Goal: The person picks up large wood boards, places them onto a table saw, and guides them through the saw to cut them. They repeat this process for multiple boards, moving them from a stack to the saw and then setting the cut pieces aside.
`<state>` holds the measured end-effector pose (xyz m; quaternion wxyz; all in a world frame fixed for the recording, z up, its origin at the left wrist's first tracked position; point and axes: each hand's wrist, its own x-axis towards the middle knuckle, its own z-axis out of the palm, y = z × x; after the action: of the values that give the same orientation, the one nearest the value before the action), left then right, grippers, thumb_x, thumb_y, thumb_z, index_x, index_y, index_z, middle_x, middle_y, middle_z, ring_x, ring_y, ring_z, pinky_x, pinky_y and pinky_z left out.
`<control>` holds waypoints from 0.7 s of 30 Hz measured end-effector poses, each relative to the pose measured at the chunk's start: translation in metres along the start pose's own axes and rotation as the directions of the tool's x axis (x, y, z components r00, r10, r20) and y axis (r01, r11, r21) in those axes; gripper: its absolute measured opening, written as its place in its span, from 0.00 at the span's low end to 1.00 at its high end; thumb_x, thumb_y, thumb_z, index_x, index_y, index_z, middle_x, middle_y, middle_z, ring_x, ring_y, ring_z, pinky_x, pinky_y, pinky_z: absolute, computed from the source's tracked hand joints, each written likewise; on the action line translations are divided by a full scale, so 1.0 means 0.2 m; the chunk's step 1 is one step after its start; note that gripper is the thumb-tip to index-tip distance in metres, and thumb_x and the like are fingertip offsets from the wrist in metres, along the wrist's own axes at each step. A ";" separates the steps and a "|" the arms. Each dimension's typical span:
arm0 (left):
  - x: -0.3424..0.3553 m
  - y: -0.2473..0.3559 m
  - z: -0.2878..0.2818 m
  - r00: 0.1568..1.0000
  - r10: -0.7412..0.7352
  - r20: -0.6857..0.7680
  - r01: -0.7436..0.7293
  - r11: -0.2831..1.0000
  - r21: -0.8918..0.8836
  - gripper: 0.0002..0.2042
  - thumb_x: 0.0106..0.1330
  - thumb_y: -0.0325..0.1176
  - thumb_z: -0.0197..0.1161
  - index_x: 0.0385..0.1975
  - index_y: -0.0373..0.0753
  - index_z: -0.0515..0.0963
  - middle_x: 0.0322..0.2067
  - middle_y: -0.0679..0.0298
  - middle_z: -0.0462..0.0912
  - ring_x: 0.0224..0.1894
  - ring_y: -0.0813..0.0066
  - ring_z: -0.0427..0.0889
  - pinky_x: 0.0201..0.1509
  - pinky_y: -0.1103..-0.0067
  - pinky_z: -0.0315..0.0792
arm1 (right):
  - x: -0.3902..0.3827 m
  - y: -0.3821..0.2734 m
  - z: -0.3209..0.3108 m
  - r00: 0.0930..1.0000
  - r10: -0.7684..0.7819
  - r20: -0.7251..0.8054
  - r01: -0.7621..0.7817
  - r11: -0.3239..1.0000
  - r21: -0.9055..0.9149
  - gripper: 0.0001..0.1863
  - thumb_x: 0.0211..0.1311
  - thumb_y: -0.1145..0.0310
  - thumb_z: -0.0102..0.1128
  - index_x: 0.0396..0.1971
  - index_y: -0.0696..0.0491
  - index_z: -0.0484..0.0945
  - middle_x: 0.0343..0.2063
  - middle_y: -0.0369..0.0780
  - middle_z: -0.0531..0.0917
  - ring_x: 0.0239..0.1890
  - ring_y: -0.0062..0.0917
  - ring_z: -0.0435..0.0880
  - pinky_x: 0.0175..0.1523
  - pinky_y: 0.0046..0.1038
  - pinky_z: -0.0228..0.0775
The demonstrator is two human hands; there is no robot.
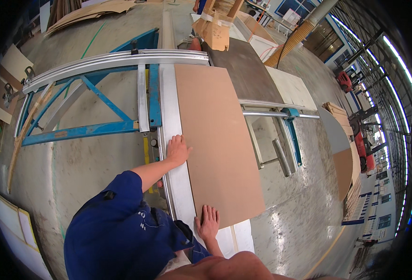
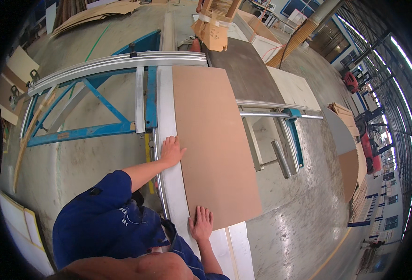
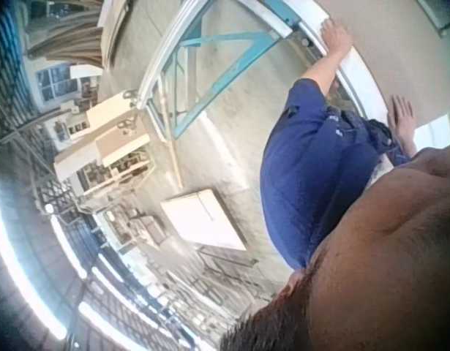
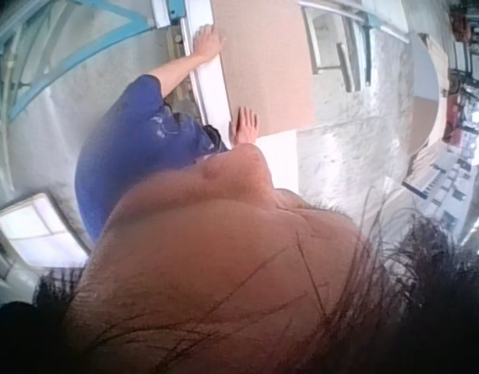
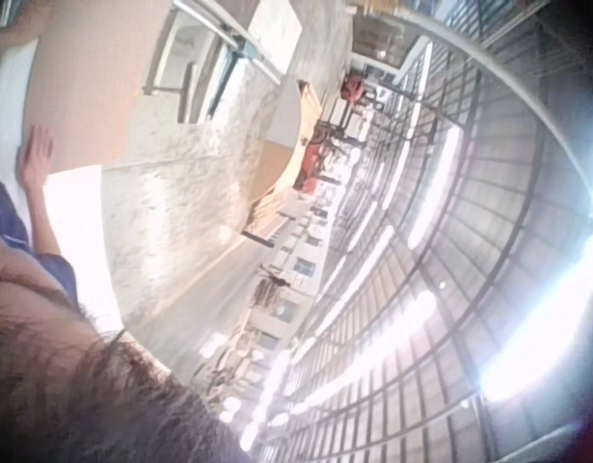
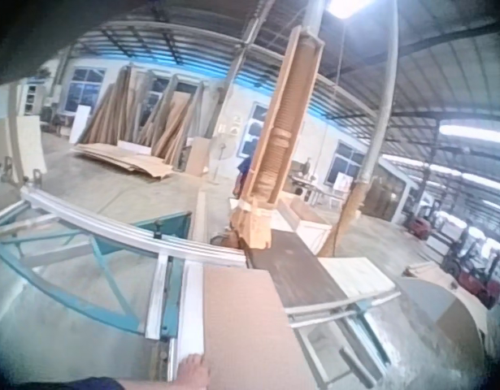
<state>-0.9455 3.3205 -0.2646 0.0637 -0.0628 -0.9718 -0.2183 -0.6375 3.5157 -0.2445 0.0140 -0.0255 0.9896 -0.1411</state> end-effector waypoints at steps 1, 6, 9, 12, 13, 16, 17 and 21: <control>0.03 0.00 0.00 1.000 0.015 0.006 -0.015 1.000 -0.008 0.32 0.63 0.46 0.65 0.57 0.24 0.69 0.48 0.53 0.72 0.53 0.59 0.68 0.58 0.65 0.63 | 0.03 0.02 0.00 1.000 0.003 -0.003 -0.003 1.000 0.003 0.36 0.64 0.51 0.57 0.68 0.53 0.64 0.66 0.44 0.69 0.71 0.40 0.61 0.76 0.44 0.42; 0.11 0.04 -0.03 0.987 0.155 0.043 -0.154 0.988 -0.026 0.33 0.65 0.48 0.63 0.59 0.25 0.68 0.45 0.55 0.70 0.50 0.61 0.67 0.56 0.67 0.63 | 0.10 0.18 -0.05 1.000 0.015 -0.017 -0.015 1.000 0.002 0.35 0.63 0.52 0.57 0.67 0.53 0.66 0.64 0.43 0.71 0.70 0.40 0.63 0.76 0.45 0.44; 0.19 0.04 -0.02 0.970 0.239 0.034 -0.238 0.971 -0.025 0.33 0.65 0.49 0.62 0.60 0.27 0.67 0.43 0.57 0.69 0.49 0.62 0.66 0.55 0.69 0.62 | 0.18 0.23 -0.09 1.000 0.010 -0.023 -0.009 0.999 0.031 0.36 0.61 0.53 0.60 0.67 0.54 0.66 0.64 0.46 0.71 0.69 0.43 0.63 0.75 0.47 0.44; 0.25 0.04 -0.01 0.959 0.279 0.047 -0.277 0.960 -0.049 0.34 0.65 0.50 0.62 0.61 0.27 0.67 0.43 0.58 0.69 0.49 0.62 0.66 0.55 0.69 0.62 | 0.21 0.29 -0.10 0.999 0.010 -0.037 -0.009 1.000 0.024 0.35 0.62 0.53 0.59 0.66 0.55 0.68 0.63 0.46 0.73 0.68 0.44 0.64 0.74 0.47 0.44; 0.26 0.04 -0.01 0.956 0.287 0.057 -0.284 0.957 -0.056 0.34 0.65 0.51 0.62 0.61 0.27 0.67 0.43 0.58 0.69 0.49 0.62 0.66 0.55 0.69 0.62 | 0.23 0.29 -0.11 0.999 0.011 -0.036 -0.010 1.000 0.025 0.34 0.62 0.53 0.59 0.65 0.55 0.68 0.62 0.47 0.73 0.68 0.44 0.65 0.74 0.47 0.44; 0.30 0.04 -0.03 0.956 0.282 0.078 -0.277 0.958 -0.070 0.35 0.65 0.51 0.63 0.61 0.27 0.67 0.43 0.59 0.69 0.49 0.63 0.66 0.54 0.69 0.62 | 0.28 0.28 -0.14 1.000 0.005 -0.019 -0.005 1.000 -0.007 0.33 0.61 0.54 0.58 0.63 0.55 0.70 0.61 0.45 0.74 0.67 0.42 0.66 0.74 0.47 0.46; 0.33 0.04 -0.03 0.955 0.290 0.065 -0.286 0.955 -0.074 0.35 0.64 0.51 0.63 0.61 0.28 0.68 0.42 0.58 0.68 0.48 0.62 0.66 0.54 0.69 0.62 | 0.30 0.28 -0.13 1.000 0.001 -0.023 -0.002 1.000 -0.013 0.33 0.61 0.54 0.58 0.63 0.55 0.70 0.61 0.45 0.74 0.67 0.43 0.66 0.74 0.47 0.47; 0.37 0.05 -0.02 0.956 0.287 0.056 -0.281 0.955 -0.093 0.34 0.63 0.50 0.65 0.61 0.28 0.68 0.41 0.59 0.68 0.47 0.63 0.66 0.53 0.69 0.63 | 0.33 0.30 -0.15 0.999 -0.033 -0.004 0.032 0.999 -0.031 0.32 0.62 0.55 0.57 0.63 0.56 0.70 0.60 0.46 0.75 0.66 0.44 0.67 0.73 0.47 0.48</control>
<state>-1.0165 3.3346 -0.2450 0.0584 -0.2118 -0.9442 -0.2455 -0.7063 3.5789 -0.2343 0.0090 -0.0414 0.9911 -0.1262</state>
